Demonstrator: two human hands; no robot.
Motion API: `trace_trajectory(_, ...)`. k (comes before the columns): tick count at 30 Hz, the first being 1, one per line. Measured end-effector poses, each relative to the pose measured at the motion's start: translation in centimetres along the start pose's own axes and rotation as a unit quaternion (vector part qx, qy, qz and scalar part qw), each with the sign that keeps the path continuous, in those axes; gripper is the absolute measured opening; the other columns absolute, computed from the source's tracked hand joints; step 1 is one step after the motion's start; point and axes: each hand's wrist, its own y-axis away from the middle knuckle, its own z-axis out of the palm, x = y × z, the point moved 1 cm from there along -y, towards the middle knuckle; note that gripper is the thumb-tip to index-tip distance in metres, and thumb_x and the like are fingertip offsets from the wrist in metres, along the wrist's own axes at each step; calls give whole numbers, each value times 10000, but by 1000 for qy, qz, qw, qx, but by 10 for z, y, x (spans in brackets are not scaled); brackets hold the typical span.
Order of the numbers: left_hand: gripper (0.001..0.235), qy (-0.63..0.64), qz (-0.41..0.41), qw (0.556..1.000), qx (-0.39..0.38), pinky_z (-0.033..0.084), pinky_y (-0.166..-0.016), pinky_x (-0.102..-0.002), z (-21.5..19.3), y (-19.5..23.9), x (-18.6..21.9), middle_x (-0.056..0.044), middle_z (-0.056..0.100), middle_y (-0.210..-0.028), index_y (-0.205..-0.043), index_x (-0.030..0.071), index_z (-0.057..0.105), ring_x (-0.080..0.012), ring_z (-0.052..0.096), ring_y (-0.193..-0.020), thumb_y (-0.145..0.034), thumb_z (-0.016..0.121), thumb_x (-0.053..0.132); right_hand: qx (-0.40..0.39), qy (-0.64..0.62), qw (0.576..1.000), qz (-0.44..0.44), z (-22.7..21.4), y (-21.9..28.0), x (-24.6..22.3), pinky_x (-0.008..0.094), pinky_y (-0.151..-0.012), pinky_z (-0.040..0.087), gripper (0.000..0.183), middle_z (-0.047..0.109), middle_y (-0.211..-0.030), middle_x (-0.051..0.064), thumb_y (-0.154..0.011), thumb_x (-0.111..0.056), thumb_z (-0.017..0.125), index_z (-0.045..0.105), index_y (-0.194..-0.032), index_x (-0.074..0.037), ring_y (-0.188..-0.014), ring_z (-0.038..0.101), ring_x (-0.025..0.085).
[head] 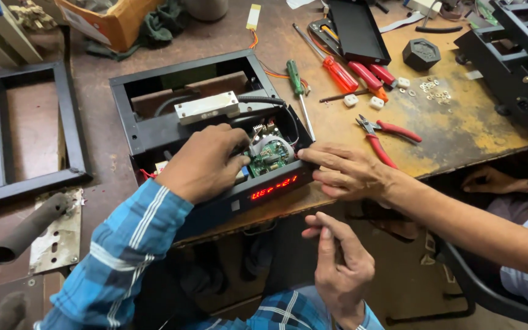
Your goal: The person uses a screwdriver to tighten screws on a black electronic device, then uses pliers to adjust internal wires and components. The person tests the device, and the digital display lights up showing 'UEF-21'.
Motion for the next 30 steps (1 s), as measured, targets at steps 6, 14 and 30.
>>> trace_trajectory(6, 235, -47, -40, 998, -26, 498, -845, -510, 14, -4, -7, -156, 666, -970, -1019, 50, 727, -388, 635, -993, -826, 723, 185, 5, -8, 999, 38, -4, 0, 6, 245, -788, 585, 229, 768, -1077, 132, -1025, 5, 554, 679, -1214, 35, -856, 738, 140)
trace_trajectory(14, 220, -52, -72, 996, -11, 513, -825, -518, 17, -5, -7, -149, 664, -975, -1007, 79, 733, -385, 641, -991, -813, 670, 163, -7, -45, 996, 74, 0, -2, 11, 240, -769, 584, 236, 766, -1062, 126, -1021, 4, 549, 675, -1218, 36, -846, 728, 134)
trace_trajectory(30, 267, -11, -83, 996, -4, 530, -815, -483, 12, -1, -16, -171, 677, -966, -1022, 65, 740, -378, 666, -917, -818, 727, 238, -65, -42, 983, 166, -2, 20, 28, 251, -731, 592, 250, 784, -1023, 129, -990, -29, 578, 702, -1199, 28, -827, 739, 140)
